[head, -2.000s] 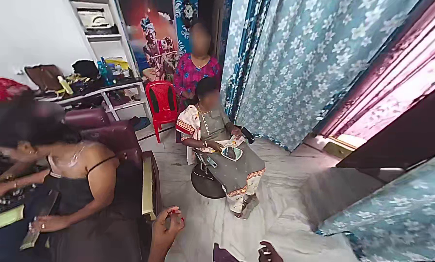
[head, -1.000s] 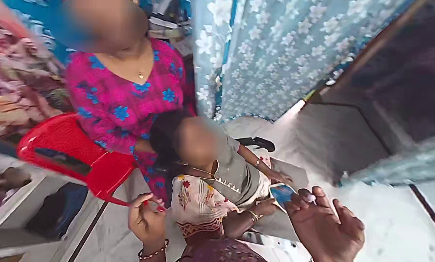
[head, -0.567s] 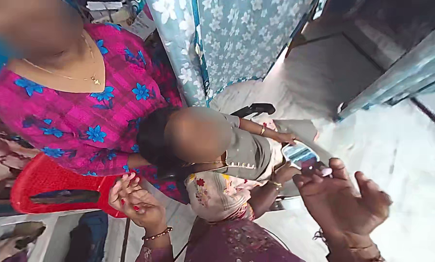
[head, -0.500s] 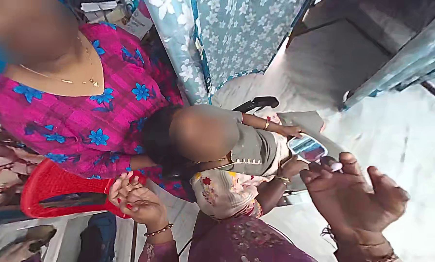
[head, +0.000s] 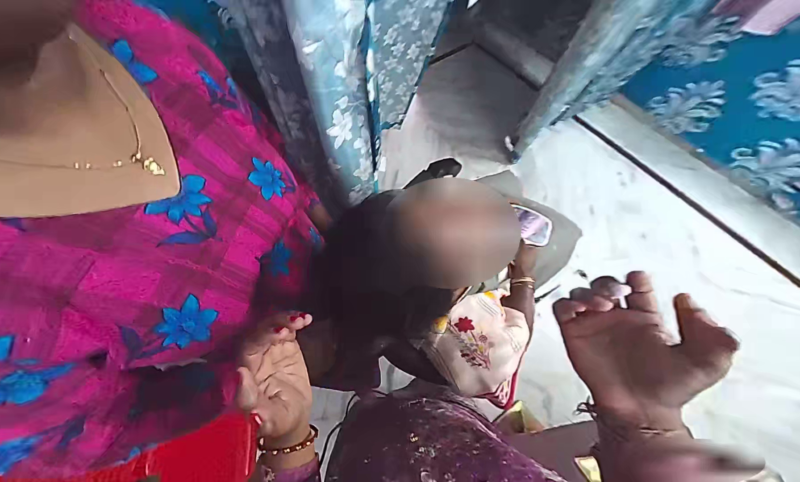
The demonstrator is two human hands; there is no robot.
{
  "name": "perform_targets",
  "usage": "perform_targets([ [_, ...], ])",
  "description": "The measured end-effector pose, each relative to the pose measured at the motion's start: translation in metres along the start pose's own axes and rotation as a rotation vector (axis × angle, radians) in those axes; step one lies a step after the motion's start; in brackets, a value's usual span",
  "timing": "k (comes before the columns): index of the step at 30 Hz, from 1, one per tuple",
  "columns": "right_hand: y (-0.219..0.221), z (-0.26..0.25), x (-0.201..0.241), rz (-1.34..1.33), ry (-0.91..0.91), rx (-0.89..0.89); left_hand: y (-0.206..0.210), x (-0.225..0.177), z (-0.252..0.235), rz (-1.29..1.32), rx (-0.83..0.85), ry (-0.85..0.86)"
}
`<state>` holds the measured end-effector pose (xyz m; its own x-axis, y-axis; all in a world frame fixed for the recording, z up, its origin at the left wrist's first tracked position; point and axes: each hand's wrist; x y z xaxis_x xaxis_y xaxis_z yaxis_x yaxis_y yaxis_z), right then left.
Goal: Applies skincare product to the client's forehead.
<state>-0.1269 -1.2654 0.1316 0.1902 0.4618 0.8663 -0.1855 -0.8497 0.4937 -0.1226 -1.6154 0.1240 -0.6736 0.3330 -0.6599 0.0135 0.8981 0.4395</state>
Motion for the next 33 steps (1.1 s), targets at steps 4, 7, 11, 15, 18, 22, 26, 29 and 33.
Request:
perform_targets([
  [4, 0.037, 0.036, 0.008, -0.052, -0.122, -0.008, -0.013, 0.018, -0.029, 0.140, 0.092, -0.034],
  [7, 0.045, 0.061, 0.007, -0.089, -0.169, -0.014, -0.016, 0.035, -0.050, 0.212, 0.165, 0.010],
  [11, 0.033, 0.074, -0.010, -0.231, -0.127, -0.041, -0.018, 0.045, -0.075, 0.177, 0.261, 0.027],
  [15, 0.030, 0.064, -0.032, -0.304, -0.068, -0.166, -0.057, 0.054, -0.095, 0.031, 0.375, -0.003],
  [18, 0.041, 0.052, -0.032, -0.345, -0.098, -0.126, -0.020, 0.037, -0.104, -0.042, 0.348, -0.104],
  [22, 0.047, 0.044, -0.032, -0.335, -0.147, -0.094, -0.008, 0.047, -0.120, -0.079, 0.401, -0.243],
  [26, 0.054, 0.052, -0.034, -0.356, -0.194, -0.167, 0.001, 0.067, -0.135, -0.105, 0.523, -0.389],
  [29, 0.066, 0.059, -0.040, -0.374, -0.232, -0.273, 0.008, 0.081, -0.140, -0.188, 0.630, -0.501],
  [33, 0.098, 0.062, -0.055, -0.022, -0.382, -0.454, -0.002, 0.108, -0.154, -0.222, 0.887, -0.571],
])
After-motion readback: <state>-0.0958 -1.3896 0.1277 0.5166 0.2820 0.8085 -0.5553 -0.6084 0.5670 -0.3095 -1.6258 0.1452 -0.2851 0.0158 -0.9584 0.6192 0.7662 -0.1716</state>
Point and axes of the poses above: each hand's wrist, its own z-axis away from the middle knuckle, its own y-axis out of the palm, x = y × z, and after that the axes turned 11 degrees about z, right-handed
